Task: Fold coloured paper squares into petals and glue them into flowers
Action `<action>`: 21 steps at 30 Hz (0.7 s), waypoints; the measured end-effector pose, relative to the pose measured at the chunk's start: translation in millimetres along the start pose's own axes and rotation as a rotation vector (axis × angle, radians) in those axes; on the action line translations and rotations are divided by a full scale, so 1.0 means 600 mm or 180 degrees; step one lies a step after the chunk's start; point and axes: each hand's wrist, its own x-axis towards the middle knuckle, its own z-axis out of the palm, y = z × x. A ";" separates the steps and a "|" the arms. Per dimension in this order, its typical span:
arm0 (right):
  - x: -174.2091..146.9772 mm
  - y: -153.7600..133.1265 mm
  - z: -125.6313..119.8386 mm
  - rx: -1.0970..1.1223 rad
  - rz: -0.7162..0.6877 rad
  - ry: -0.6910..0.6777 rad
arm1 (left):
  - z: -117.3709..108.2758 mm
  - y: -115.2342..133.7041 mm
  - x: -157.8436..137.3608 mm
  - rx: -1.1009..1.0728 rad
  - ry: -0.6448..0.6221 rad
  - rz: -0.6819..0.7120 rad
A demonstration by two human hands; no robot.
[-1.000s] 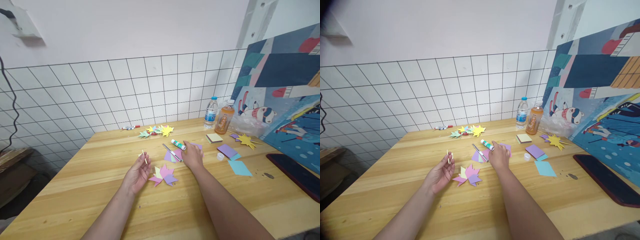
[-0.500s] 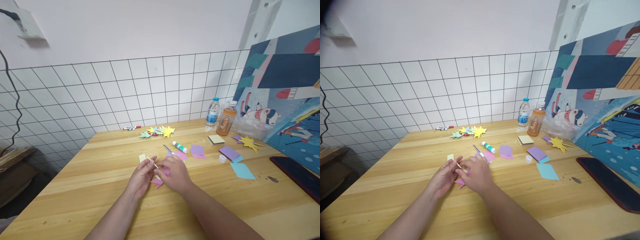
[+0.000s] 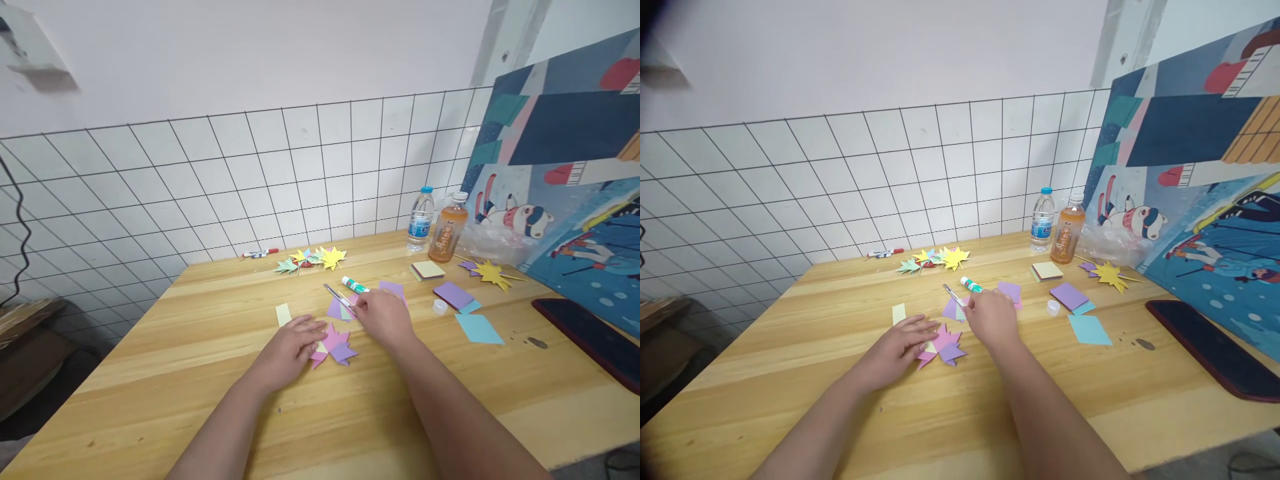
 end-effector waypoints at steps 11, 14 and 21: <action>0.036 0.059 0.024 0.0348 0.0536 0.1040 | 0.015 0.032 -0.015 0.0386 0.0075 -0.0011; 0.041 0.060 0.041 0.0253 0.0367 0.1058 | 0.049 0.055 -0.034 0.1585 -0.0009 -0.0052; 0.049 0.061 0.061 0.0161 0.0228 0.0191 | 0.095 0.050 -0.059 0.3034 -0.0665 -0.0273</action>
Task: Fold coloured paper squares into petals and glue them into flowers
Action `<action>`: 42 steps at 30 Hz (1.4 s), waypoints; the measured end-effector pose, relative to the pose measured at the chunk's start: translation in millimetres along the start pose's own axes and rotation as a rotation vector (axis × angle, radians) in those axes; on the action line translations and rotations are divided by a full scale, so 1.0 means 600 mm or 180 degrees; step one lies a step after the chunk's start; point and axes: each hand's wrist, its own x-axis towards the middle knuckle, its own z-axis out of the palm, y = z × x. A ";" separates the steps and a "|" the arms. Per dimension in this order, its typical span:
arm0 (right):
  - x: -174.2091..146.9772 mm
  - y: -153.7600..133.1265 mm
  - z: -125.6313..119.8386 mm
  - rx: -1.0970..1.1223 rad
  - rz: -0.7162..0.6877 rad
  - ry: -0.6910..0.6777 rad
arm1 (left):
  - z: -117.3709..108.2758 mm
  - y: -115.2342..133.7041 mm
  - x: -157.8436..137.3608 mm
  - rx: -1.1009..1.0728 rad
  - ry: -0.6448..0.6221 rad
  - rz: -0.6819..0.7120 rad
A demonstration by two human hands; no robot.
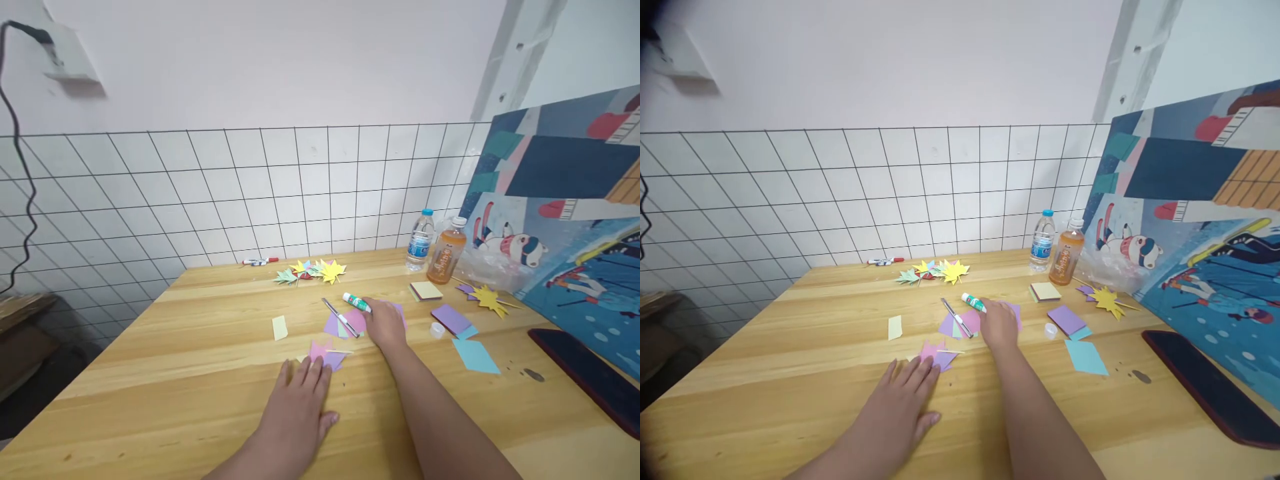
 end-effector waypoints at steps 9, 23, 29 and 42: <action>-0.026 -0.043 -0.036 0.1737 0.0386 0.1308 | 0.008 -0.048 -0.004 -0.0113 0.0764 0.0331; -0.061 -0.091 -0.028 0.3231 0.0110 -0.0301 | 0.018 -0.057 -0.017 -0.0289 0.0463 0.0594; -0.060 -0.090 -0.014 0.3203 -0.0120 -0.0205 | 0.020 -0.058 -0.020 -0.0404 0.0569 0.0715; -0.065 -0.088 -0.026 0.2886 -0.0164 0.0004 | 0.034 -0.072 -0.014 0.0252 0.0543 0.0581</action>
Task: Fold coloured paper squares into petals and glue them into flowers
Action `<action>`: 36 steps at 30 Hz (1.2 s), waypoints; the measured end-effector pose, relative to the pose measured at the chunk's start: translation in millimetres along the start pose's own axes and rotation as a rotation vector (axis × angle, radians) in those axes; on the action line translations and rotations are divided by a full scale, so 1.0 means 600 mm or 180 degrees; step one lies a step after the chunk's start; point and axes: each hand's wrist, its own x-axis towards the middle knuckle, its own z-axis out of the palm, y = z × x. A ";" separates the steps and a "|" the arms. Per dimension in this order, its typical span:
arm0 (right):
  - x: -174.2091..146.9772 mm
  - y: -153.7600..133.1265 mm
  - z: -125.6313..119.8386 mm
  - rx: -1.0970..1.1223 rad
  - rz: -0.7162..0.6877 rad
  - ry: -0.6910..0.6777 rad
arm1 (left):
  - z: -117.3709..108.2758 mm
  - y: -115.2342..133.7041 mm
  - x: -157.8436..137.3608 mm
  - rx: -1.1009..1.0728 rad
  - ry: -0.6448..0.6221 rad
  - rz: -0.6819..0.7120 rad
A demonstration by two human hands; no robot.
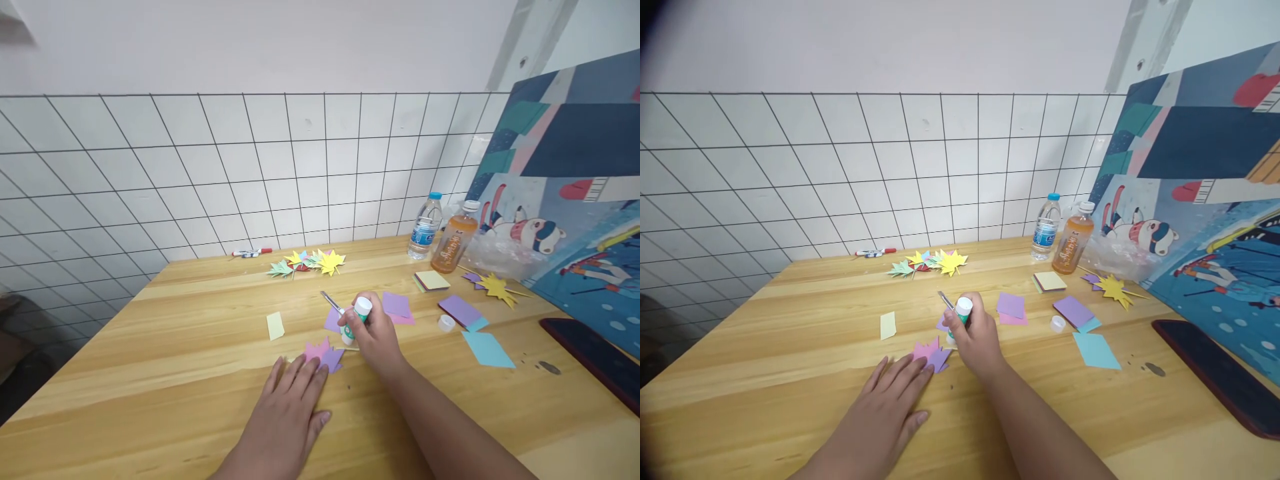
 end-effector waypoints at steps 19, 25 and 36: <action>-0.007 0.001 0.019 -0.1295 -0.0310 -0.1013 | -0.015 0.018 -0.006 -0.0307 -0.0204 -0.0107; -0.012 -0.008 0.022 -0.1804 -0.0340 -0.1063 | -0.021 0.022 -0.003 -0.0326 -0.0508 -0.0092; -0.012 0.004 0.018 -0.2208 -0.0688 -0.1291 | -0.021 0.030 0.003 -0.0302 -0.0642 -0.0204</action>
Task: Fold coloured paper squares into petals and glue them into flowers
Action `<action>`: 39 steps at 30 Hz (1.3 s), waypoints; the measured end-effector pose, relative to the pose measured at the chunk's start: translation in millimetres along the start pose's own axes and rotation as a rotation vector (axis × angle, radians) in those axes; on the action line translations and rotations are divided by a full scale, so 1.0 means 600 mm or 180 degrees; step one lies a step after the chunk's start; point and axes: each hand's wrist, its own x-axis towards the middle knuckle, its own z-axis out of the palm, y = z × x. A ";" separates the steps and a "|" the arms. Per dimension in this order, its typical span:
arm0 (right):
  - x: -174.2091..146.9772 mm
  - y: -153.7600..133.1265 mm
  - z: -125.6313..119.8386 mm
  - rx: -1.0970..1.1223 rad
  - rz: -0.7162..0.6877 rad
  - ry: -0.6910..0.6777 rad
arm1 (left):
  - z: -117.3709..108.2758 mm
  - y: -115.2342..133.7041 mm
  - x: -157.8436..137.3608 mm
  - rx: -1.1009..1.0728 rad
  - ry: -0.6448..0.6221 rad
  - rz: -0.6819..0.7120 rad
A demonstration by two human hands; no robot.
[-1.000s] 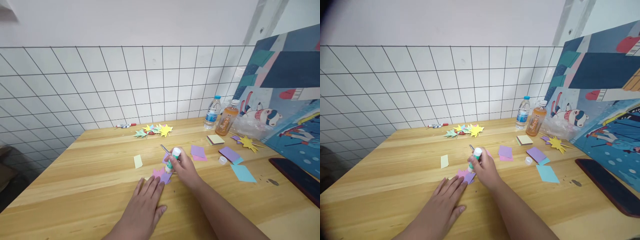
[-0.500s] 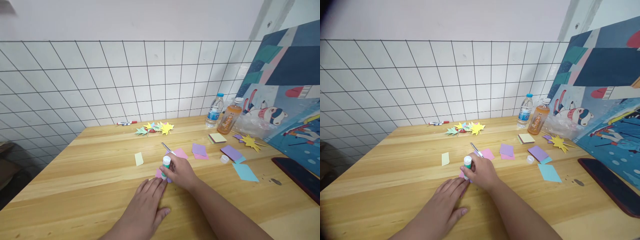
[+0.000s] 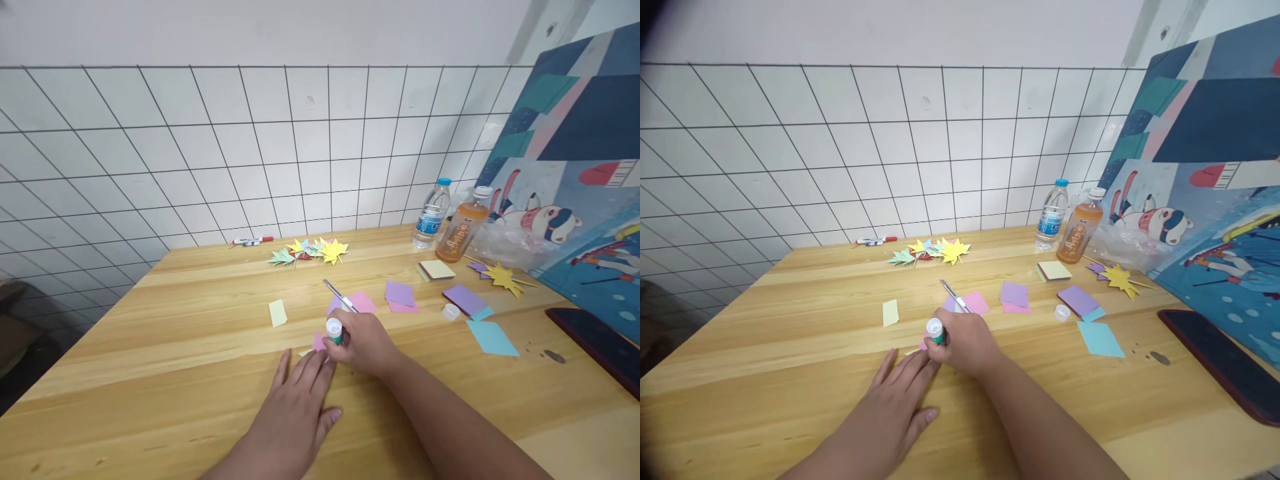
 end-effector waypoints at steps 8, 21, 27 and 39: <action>0.000 0.002 -0.008 -0.0483 -0.0130 0.0051 | 0.002 0.003 0.000 0.0119 -0.0002 -0.0008; 0.004 -0.007 -0.003 0.0047 0.0051 0.0203 | 0.003 0.012 -0.005 0.0123 0.0213 -0.0147; 0.012 -0.010 0.012 -0.0209 -0.0034 0.0040 | -0.001 0.014 -0.003 0.0131 0.0243 -0.0167; 0.016 0.012 0.008 0.0023 0.0182 0.0711 | -0.005 -0.006 -0.001 0.0049 0.0265 0.0081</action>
